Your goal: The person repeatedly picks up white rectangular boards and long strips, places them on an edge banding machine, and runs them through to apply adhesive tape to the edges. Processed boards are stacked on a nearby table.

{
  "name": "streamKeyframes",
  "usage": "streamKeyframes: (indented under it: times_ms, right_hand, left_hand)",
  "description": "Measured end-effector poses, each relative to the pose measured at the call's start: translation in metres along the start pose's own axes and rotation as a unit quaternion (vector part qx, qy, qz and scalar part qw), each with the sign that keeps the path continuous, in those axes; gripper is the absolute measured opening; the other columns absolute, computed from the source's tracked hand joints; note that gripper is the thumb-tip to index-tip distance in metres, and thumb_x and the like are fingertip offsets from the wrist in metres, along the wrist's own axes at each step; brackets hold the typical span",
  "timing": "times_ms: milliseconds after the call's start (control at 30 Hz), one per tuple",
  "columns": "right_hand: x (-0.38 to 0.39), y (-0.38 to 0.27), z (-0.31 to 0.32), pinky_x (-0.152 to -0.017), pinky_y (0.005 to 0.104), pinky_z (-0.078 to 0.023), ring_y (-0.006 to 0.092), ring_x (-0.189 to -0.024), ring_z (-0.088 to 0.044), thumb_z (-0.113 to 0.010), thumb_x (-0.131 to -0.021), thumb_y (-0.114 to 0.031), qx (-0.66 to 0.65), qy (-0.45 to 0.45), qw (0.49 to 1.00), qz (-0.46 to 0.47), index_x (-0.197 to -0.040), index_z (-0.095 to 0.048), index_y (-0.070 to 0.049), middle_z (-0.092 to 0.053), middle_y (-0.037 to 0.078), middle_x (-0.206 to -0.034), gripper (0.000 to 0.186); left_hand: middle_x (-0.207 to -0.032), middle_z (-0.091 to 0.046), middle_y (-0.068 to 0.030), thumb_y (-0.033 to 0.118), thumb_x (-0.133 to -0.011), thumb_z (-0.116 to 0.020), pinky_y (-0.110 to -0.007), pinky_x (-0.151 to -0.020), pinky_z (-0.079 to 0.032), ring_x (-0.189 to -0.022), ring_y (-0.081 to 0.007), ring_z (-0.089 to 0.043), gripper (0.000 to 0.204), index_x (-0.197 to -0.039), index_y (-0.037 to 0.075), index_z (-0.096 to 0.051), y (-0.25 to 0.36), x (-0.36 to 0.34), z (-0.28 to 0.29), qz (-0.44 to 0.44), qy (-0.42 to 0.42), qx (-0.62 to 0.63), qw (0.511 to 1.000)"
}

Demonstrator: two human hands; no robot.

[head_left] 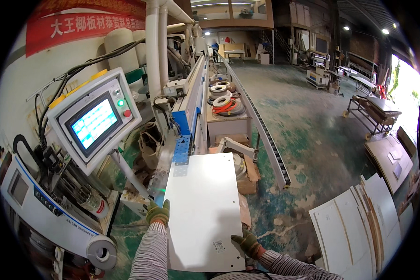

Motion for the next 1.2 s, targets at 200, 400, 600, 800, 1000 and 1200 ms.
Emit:
streamKeyframes:
  times_ms: [200,400,600,800,1000,1200]
  right_hand:
    - [-0.001,-0.004,-0.001,-0.083,0.0366,-0.053,0.0228,-0.094,-0.068,-0.075,-0.092,-0.021,-0.021,-0.014,0.999,0.032,-0.121,-0.064,0.003,-0.073,0.014,-0.106,0.039]
    - [0.008,-0.031,-0.002,-0.083,0.0355,-0.052,0.0204,-0.093,-0.066,-0.071,-0.094,-0.025,0.042,-0.025,0.999,0.022,-0.127,-0.063,0.001,-0.072,0.012,-0.107,0.043]
    - [-0.006,-0.007,0.002,-0.089,0.0417,-0.053,0.0285,-0.103,-0.069,-0.072,-0.092,-0.03,0.105,-0.016,0.994,0.019,-0.128,-0.064,0.0,-0.073,0.017,-0.113,0.047]
    - [-0.022,0.026,0.006,-0.09,0.0444,-0.052,0.0314,-0.105,-0.068,-0.074,-0.089,-0.034,0.115,-0.01,0.993,0.027,-0.131,-0.06,0.0,-0.072,0.019,-0.117,0.056]
    - [-0.015,0.013,0.002,-0.089,0.0442,-0.052,0.0324,-0.102,-0.068,-0.074,-0.089,-0.035,0.106,0.0,0.994,0.006,-0.128,-0.061,0.001,-0.073,0.019,-0.113,0.055]
    - [-0.011,0.003,0.001,-0.088,0.0437,-0.053,0.0315,-0.103,-0.069,-0.074,-0.088,-0.035,0.137,0.004,0.99,0.024,-0.126,-0.064,0.001,-0.073,0.018,-0.113,0.053]
  left_hand:
    - [-0.157,-0.041,-0.0232,0.07,-0.093,-0.05,-0.048,-0.117,-0.038,-0.143,-0.0391,-0.044,0.093,-0.157,0.005,-0.033,-0.004,-0.009,-0.007,-0.014,0.006,0.012,1.0]
    - [-0.155,-0.044,-0.0215,0.067,-0.092,-0.054,-0.047,-0.114,-0.041,-0.14,-0.0379,-0.048,0.09,-0.154,0.005,-0.038,-0.005,-0.003,-0.001,-0.01,0.016,0.024,1.0]
    - [-0.156,-0.042,-0.0218,0.067,-0.091,-0.056,-0.047,-0.115,-0.039,-0.141,-0.0371,-0.046,0.091,-0.155,0.005,-0.037,-0.017,-0.017,-0.012,-0.028,0.034,0.047,0.998]
    - [-0.153,-0.047,-0.0228,0.067,-0.091,-0.054,-0.048,-0.111,-0.044,-0.137,-0.0381,-0.051,0.089,-0.153,0.004,-0.04,-0.012,-0.01,-0.007,-0.03,0.032,0.027,0.999]
    - [-0.153,-0.046,-0.0234,0.068,-0.093,-0.051,-0.049,-0.112,-0.044,-0.136,-0.0385,-0.052,0.09,-0.154,0.003,-0.037,-0.011,-0.007,-0.002,-0.026,0.013,0.015,0.999]
    - [-0.155,-0.043,-0.0227,0.068,-0.093,-0.051,-0.048,-0.114,-0.042,-0.139,-0.0377,-0.049,0.091,-0.156,0.004,-0.034,-0.01,-0.003,0.002,-0.02,-0.001,0.016,1.0]
Point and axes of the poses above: each hand's wrist, its own x-axis away from the middle knuckle, its own z-axis out of the back of the hand, y = z × x, the point moved 4 cm from there along -x, towards the middle knuckle
